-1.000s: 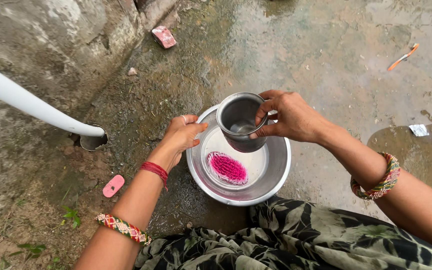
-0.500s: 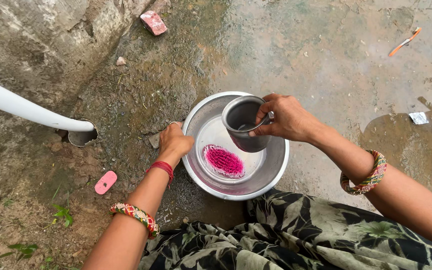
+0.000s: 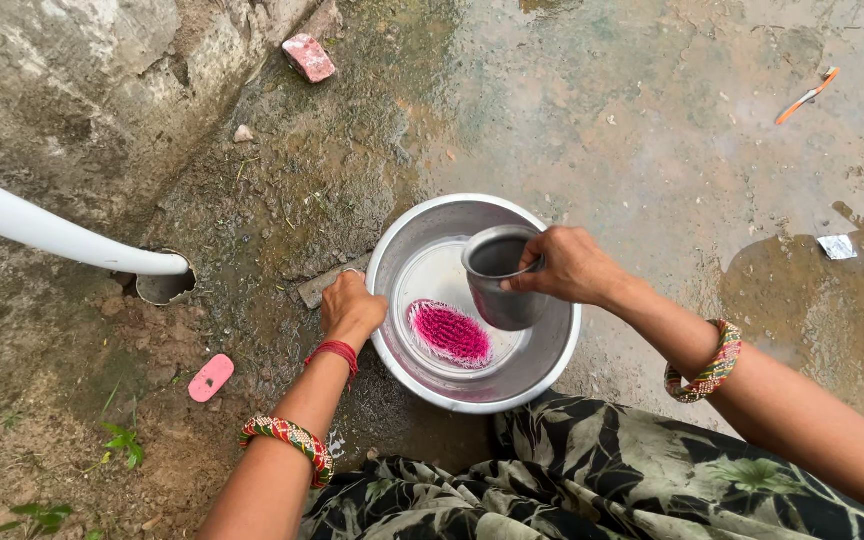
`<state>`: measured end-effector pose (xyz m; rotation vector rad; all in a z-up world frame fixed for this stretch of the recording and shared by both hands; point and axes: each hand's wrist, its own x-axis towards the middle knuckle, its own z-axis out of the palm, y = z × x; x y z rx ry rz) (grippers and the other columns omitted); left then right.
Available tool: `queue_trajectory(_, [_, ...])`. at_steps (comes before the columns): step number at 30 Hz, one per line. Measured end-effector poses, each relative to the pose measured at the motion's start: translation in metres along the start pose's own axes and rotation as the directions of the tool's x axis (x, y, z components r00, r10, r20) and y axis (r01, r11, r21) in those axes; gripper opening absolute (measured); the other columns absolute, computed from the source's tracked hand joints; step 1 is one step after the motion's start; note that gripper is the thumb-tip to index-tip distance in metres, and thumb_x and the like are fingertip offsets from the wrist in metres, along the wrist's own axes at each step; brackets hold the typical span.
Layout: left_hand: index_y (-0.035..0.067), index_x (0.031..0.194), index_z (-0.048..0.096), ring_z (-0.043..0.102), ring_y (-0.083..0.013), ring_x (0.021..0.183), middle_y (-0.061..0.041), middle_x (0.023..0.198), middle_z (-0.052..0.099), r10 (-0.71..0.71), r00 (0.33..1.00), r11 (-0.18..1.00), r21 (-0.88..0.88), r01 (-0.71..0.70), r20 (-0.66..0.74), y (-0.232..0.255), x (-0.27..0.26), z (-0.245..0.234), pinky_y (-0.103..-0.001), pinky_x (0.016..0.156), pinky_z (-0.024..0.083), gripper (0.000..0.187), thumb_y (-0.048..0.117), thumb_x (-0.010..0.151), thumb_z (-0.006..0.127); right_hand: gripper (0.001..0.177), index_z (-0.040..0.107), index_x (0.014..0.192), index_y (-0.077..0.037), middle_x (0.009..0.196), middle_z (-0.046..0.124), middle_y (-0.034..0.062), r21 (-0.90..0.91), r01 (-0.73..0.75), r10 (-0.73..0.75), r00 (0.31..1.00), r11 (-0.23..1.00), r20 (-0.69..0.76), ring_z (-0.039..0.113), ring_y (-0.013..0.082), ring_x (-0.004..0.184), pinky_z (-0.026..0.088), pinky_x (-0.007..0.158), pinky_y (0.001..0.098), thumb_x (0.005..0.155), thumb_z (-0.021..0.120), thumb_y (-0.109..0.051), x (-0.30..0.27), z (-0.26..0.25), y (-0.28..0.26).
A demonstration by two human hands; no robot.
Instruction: The person washes a metal pot with water by hand, then fits and secures a drain pipe onto the sink drain under the basin.
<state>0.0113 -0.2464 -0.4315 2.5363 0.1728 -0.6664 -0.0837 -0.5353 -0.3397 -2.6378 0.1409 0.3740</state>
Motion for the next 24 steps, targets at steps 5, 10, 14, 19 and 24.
queue_trajectory(5, [0.014,0.118,0.071,0.069,-0.0322,0.112,-0.014,0.117,0.073,0.007,1.0,1.0,0.018,-0.007,0.001,0.024,-0.014,-0.02,-0.046,0.092,0.057,0.037,0.014,0.081,0.074,0.049,0.077,0.076,-0.008,0.062,0.067,0.0075,-0.074,-0.126,0.135,0.981,0.989,0.136,0.069,0.0231,0.062,0.054,0.06,0.0408,0.069,0.086,-0.056,0.012,0.019,0.023])
queue_trajectory(10, [0.016,0.114,0.07,0.069,-0.0329,0.109,-0.013,0.114,0.072,0.043,0.998,0.999,-0.002,-0.043,-0.037,0.041,-0.024,-0.036,-0.048,0.089,0.055,0.036,0.009,0.08,0.074,0.059,0.076,0.073,-0.008,0.06,0.064,0.0054,-0.165,-0.194,0.228,0.948,0.967,0.223,0.067,0.0193,0.061,0.052,0.058,0.0382,0.073,0.08,-0.067,0.03,0.036,0.048])
queue_trajectory(14, [0.012,0.106,0.074,0.07,-0.0345,0.109,-0.015,0.112,0.074,0.065,0.998,0.998,0.027,-0.064,-0.026,0.045,-0.035,-0.037,-0.048,0.091,0.056,0.025,0.006,0.082,0.07,0.062,0.079,0.082,-0.006,0.068,0.07,0.0113,-0.147,-0.272,0.303,0.918,0.951,0.256,0.07,0.0216,0.063,0.054,0.058,0.0386,0.076,0.077,-0.068,0.048,0.037,0.056])
queue_trajectory(19, [0.009,0.115,0.069,0.066,-0.0401,0.109,-0.019,0.116,0.069,0.191,0.972,0.982,0.017,-0.19,-0.137,0.049,-0.053,-0.039,-0.054,0.09,0.054,0.035,0.002,0.082,0.067,0.064,0.079,0.097,-0.003,0.085,0.071,0.0141,0.017,-0.465,0.436,0.842,0.885,0.317,0.077,0.0276,0.07,0.065,0.053,0.0344,0.069,0.084,-0.06,0.06,0.029,0.048])
queue_trajectory(24, [0.001,0.11,0.069,0.067,-0.0415,0.107,-0.022,0.116,0.066,0.255,0.959,0.967,0.058,-0.249,-0.122,0.058,-0.067,-0.043,-0.051,0.09,0.056,0.03,-0.002,0.081,0.065,0.065,0.081,0.094,0.003,0.088,0.076,0.0222,0.055,-0.566,0.513,0.78,0.823,0.357,0.076,0.0341,0.066,0.061,0.049,0.0384,0.068,0.085,-0.056,0.064,0.031,0.042])
